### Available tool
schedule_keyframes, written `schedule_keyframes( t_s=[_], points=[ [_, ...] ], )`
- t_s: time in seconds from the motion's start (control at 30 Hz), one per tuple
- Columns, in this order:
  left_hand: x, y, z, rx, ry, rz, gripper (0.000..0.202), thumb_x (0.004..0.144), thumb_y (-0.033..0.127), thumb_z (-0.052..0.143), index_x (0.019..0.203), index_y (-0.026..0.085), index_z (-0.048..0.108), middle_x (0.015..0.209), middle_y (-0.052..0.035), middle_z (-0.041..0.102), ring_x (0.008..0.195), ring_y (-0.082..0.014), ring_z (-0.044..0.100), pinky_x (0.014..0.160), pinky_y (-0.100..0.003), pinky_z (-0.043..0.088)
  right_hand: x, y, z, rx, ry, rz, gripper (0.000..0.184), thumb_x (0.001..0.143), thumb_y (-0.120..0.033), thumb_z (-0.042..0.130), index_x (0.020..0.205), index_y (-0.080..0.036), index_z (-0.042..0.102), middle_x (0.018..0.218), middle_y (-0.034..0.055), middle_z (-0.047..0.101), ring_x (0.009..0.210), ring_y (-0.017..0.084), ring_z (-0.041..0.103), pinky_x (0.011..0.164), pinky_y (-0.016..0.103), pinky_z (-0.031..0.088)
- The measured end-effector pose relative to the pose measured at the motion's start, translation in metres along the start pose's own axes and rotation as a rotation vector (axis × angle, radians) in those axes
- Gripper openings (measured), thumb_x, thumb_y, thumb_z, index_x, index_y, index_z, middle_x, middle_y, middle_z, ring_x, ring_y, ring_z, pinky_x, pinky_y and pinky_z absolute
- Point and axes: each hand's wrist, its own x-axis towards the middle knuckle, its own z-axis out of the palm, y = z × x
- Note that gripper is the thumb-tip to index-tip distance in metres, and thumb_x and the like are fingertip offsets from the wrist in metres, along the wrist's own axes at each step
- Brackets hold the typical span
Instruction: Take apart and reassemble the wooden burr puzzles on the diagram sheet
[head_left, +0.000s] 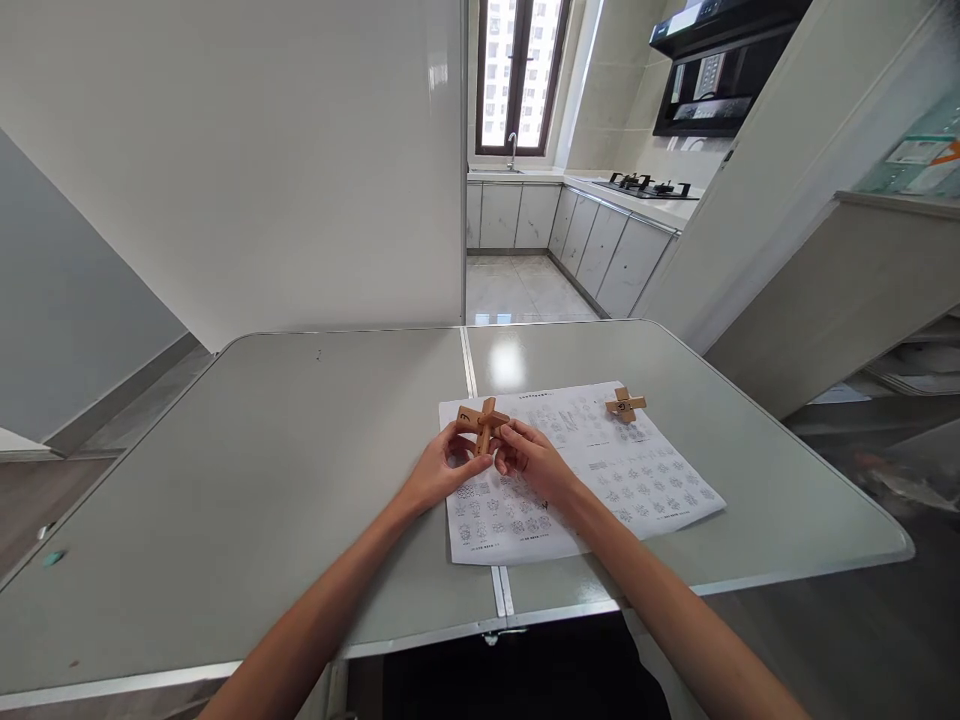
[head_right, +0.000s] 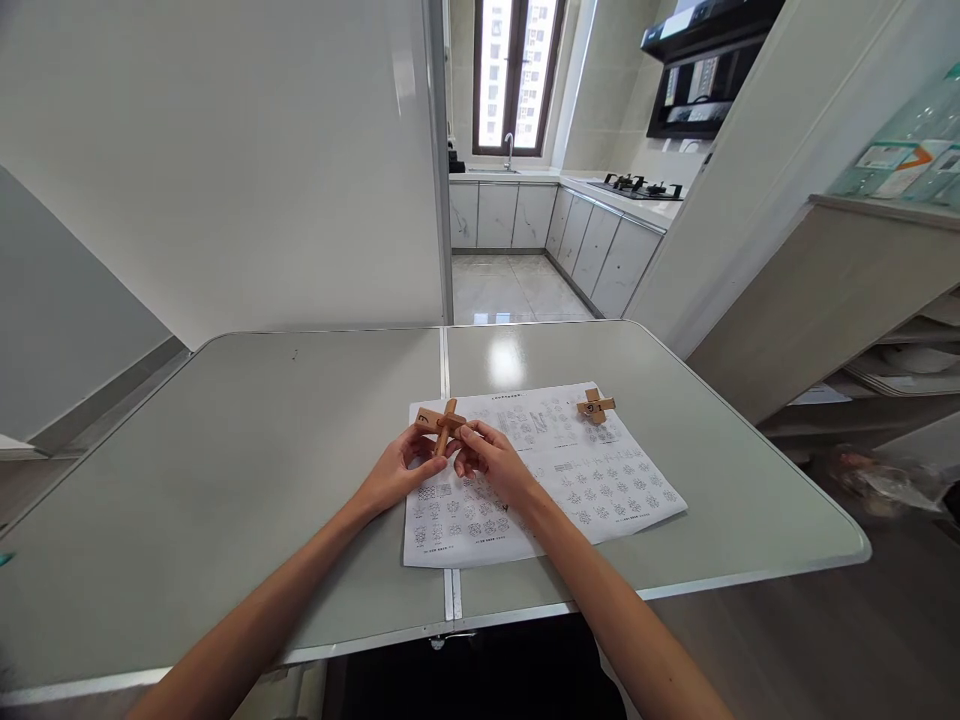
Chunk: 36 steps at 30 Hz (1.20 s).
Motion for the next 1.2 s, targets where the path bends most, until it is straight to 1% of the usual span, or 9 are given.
schedule_keyframes(
  t_s=[0.17,0.23,0.37,0.57,0.7,0.9,0.97,1.07,1.2],
  points=[
    [-0.001,0.004,0.001,0.022,0.006,-0.005,0.049,0.091,0.048,0.074,0.13,0.022,0.063,0.126,-0.011,0.071,0.103,-0.0241,0.07,0.092,-0.039,0.053,-0.001,0.001,0.001,-0.024,-0.01,-0.009,0.037,0.093,-0.056,0.071,0.099,-0.02,0.064,0.09,0.0035,0.07,0.058,0.011,0.061,0.049,0.025,0.04],
    [-0.002,0.005,0.002,0.061,0.027,-0.011,0.049,0.089,0.047,0.075,0.129,0.022,0.065,0.118,-0.0094,0.073,0.1,-0.0235,0.07,0.089,-0.038,0.054,-0.002,0.002,0.001,-0.047,-0.014,-0.017,0.036,0.094,-0.056,0.071,0.099,-0.021,0.063,0.09,0.0026,0.069,0.057,0.011,0.06,0.05,0.025,0.04],
    [-0.004,0.005,0.001,0.192,0.095,0.0,0.044,0.083,0.048,0.08,0.117,0.021,0.071,0.096,-0.0046,0.075,0.087,-0.0211,0.068,0.08,-0.034,0.052,-0.002,0.001,0.001,-0.105,-0.043,-0.039,0.035,0.096,-0.055,0.069,0.104,-0.022,0.063,0.085,0.0005,0.068,0.055,0.011,0.058,0.052,0.026,0.042],
    [-0.004,0.008,0.0,0.217,0.129,0.063,0.043,0.079,0.045,0.084,0.112,0.022,0.071,0.091,-0.0026,0.074,0.083,-0.019,0.064,0.081,-0.033,0.051,-0.005,-0.006,0.003,-0.102,-0.078,-0.063,0.032,0.097,-0.053,0.068,0.1,-0.022,0.062,0.077,-0.0012,0.067,0.052,0.01,0.053,0.054,0.026,0.04],
    [-0.004,0.012,-0.001,0.164,0.098,0.123,0.056,0.08,0.039,0.085,0.13,0.023,0.066,0.108,-0.0052,0.073,0.085,-0.0181,0.063,0.084,-0.034,0.051,-0.007,-0.009,0.004,-0.127,-0.081,-0.065,0.034,0.095,-0.056,0.069,0.102,-0.023,0.063,0.079,-0.0006,0.067,0.054,0.01,0.052,0.055,0.027,0.041],
    [-0.006,0.01,-0.002,0.07,0.009,0.077,0.081,0.082,0.036,0.084,0.154,0.029,0.048,0.127,-0.0077,0.071,0.102,-0.0228,0.066,0.097,-0.04,0.05,-0.006,-0.01,0.009,-0.249,-0.029,-0.107,0.042,0.094,-0.064,0.065,0.103,-0.023,0.062,0.08,0.0,0.065,0.054,0.011,0.051,0.052,0.027,0.041],
    [-0.006,0.008,-0.001,0.022,-0.009,0.066,0.085,0.082,0.038,0.084,0.157,0.03,0.045,0.135,-0.0095,0.068,0.113,-0.0264,0.066,0.102,-0.042,0.05,-0.006,-0.008,0.01,-0.293,-0.017,-0.13,0.041,0.095,-0.063,0.064,0.102,-0.023,0.061,0.076,-0.0014,0.063,0.053,0.011,0.051,0.052,0.027,0.041],
    [-0.006,0.006,0.001,-0.045,0.022,0.049,0.083,0.083,0.041,0.083,0.156,0.028,0.046,0.146,-0.012,0.063,0.129,-0.0311,0.061,0.11,-0.046,0.046,-0.007,-0.004,0.012,-0.374,-0.008,-0.151,0.039,0.098,-0.061,0.06,0.102,-0.023,0.061,0.067,-0.0044,0.056,0.052,0.012,0.051,0.052,0.026,0.041],
    [-0.006,0.006,0.003,-0.1,0.041,0.02,0.082,0.084,0.044,0.082,0.155,0.026,0.046,0.152,-0.0153,0.058,0.136,-0.0334,0.057,0.115,-0.049,0.043,-0.01,-0.003,0.015,-0.508,0.013,-0.164,0.035,0.103,-0.057,0.054,0.097,-0.023,0.059,0.058,-0.0057,0.055,0.05,0.012,0.049,0.053,0.027,0.039]
  ],
)
